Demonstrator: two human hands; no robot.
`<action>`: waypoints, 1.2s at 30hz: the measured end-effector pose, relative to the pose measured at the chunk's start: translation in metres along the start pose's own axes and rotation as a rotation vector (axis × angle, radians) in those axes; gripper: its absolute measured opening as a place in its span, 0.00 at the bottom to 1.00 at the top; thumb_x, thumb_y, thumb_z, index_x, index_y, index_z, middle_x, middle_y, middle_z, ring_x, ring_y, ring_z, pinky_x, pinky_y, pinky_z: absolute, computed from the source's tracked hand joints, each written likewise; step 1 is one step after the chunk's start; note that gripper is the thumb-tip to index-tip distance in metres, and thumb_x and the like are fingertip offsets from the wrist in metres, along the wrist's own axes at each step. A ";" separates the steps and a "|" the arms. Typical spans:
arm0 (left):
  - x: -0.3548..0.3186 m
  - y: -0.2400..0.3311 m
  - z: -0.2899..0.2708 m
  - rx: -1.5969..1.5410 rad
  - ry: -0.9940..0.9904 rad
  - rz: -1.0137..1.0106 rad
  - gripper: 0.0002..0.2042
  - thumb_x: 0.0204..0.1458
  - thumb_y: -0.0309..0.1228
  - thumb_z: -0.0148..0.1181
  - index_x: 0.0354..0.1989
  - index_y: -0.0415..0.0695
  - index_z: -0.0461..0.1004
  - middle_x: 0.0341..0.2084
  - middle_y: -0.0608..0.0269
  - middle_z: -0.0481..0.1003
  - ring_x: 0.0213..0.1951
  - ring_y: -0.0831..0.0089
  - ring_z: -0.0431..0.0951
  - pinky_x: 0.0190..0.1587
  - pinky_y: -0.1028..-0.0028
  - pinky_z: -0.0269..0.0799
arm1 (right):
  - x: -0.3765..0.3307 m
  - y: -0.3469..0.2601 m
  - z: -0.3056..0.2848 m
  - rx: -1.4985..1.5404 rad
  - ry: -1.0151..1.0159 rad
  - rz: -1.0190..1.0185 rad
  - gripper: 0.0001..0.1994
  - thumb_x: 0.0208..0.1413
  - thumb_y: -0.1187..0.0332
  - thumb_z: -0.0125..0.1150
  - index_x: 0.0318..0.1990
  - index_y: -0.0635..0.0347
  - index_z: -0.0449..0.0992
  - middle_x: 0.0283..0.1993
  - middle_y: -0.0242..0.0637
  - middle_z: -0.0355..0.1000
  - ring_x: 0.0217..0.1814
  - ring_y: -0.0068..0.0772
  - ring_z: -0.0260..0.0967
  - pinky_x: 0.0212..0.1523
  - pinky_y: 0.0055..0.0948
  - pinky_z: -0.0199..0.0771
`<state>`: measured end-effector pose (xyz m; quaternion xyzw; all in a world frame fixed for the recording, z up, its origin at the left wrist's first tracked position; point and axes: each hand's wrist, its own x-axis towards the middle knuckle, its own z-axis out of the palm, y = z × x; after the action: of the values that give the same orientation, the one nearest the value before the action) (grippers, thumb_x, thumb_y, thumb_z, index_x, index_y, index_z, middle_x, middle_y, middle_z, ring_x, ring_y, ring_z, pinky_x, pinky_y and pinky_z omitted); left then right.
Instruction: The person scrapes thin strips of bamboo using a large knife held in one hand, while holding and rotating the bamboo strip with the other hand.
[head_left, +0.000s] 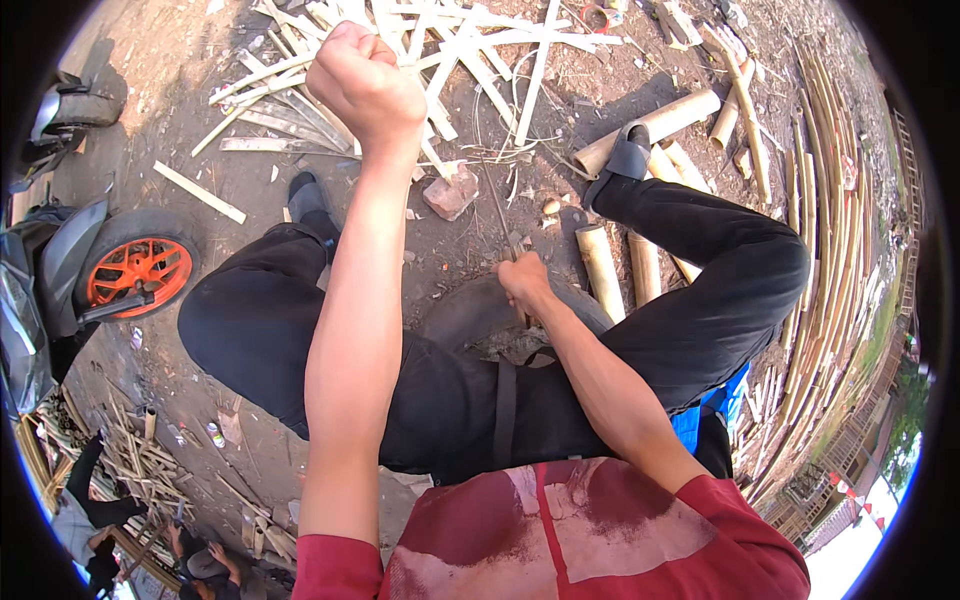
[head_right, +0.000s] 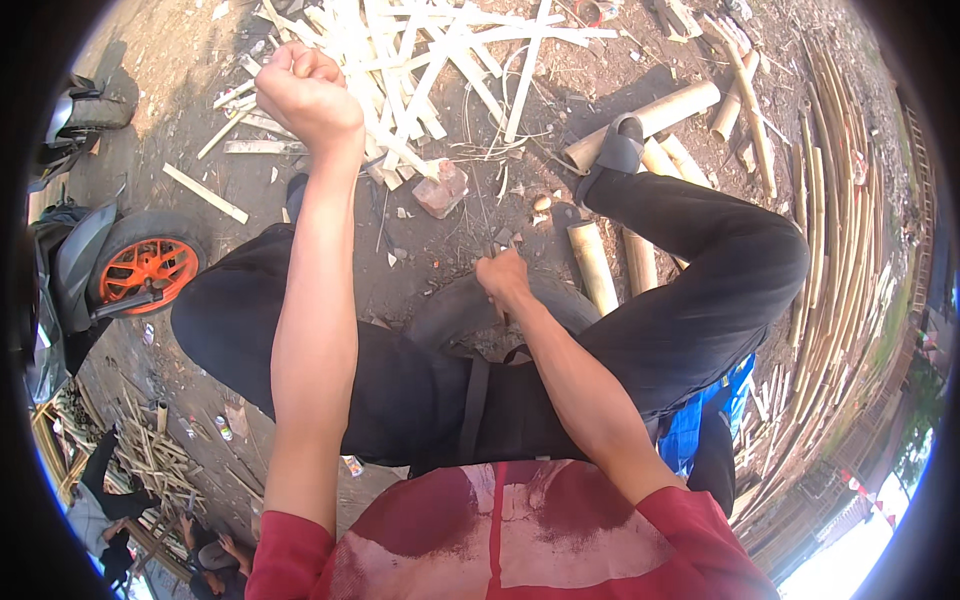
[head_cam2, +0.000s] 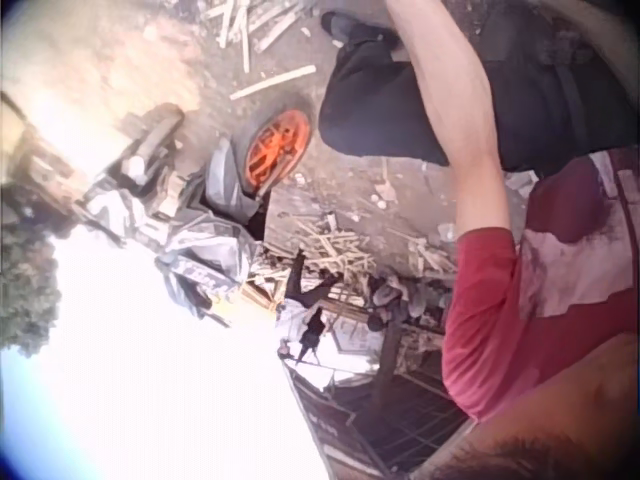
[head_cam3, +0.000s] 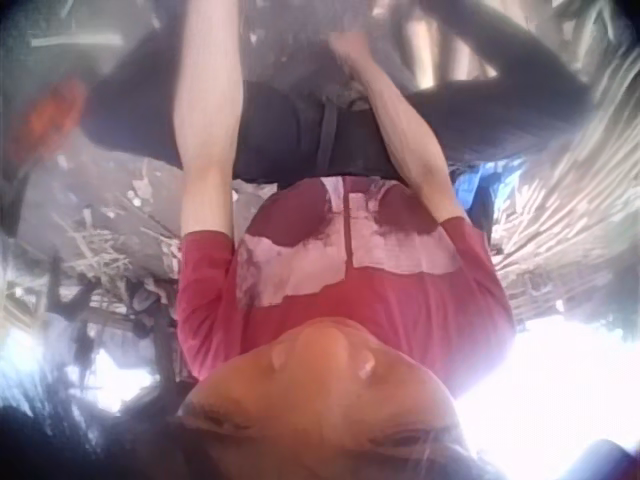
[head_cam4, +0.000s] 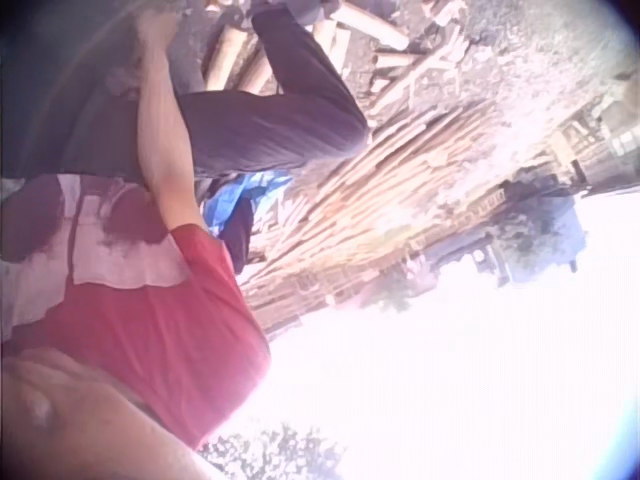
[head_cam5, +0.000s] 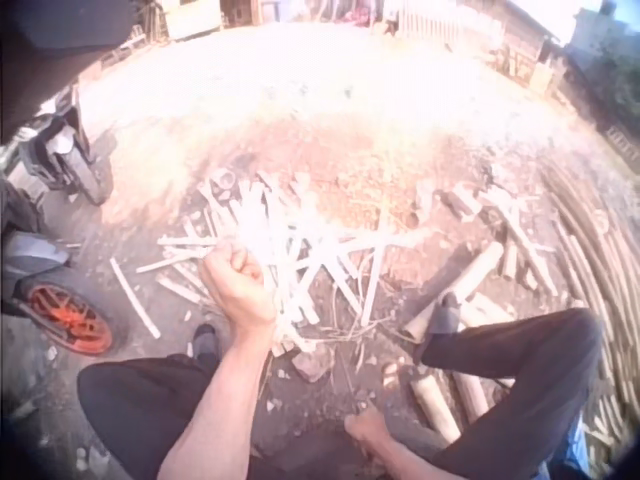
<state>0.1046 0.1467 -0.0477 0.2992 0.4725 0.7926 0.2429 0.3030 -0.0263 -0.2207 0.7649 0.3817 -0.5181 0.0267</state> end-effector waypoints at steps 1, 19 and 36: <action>0.000 0.000 0.003 -0.007 -0.031 0.011 0.21 0.60 0.36 0.42 0.15 0.46 0.48 0.13 0.75 0.49 0.17 0.81 0.47 0.20 0.74 0.43 | 0.000 -0.005 -0.012 0.010 0.062 -0.151 0.12 0.53 0.64 0.63 0.30 0.67 0.77 0.25 0.46 0.76 0.27 0.35 0.76 0.32 0.38 0.72; 0.010 0.007 -0.016 0.054 0.172 -0.043 0.17 0.59 0.38 0.40 0.18 0.46 0.55 0.16 0.73 0.53 0.18 0.82 0.51 0.20 0.79 0.46 | 0.014 -0.040 -0.021 0.657 -0.071 -0.223 0.12 0.50 0.72 0.62 0.18 0.57 0.68 0.15 0.31 0.66 0.14 0.23 0.61 0.16 0.32 0.59; 0.017 0.026 -0.046 0.135 0.307 -0.119 0.13 0.54 0.39 0.36 0.20 0.51 0.48 0.14 0.70 0.51 0.18 0.77 0.46 0.22 0.73 0.40 | -0.033 -0.105 -0.023 0.428 0.017 -0.600 0.09 0.51 0.69 0.61 0.25 0.63 0.71 0.17 0.33 0.67 0.20 0.26 0.60 0.25 0.36 0.63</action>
<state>0.0573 0.1192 -0.0373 0.1616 0.5729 0.7799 0.1936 0.2510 0.0400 -0.1457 0.6114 0.4723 -0.5647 -0.2901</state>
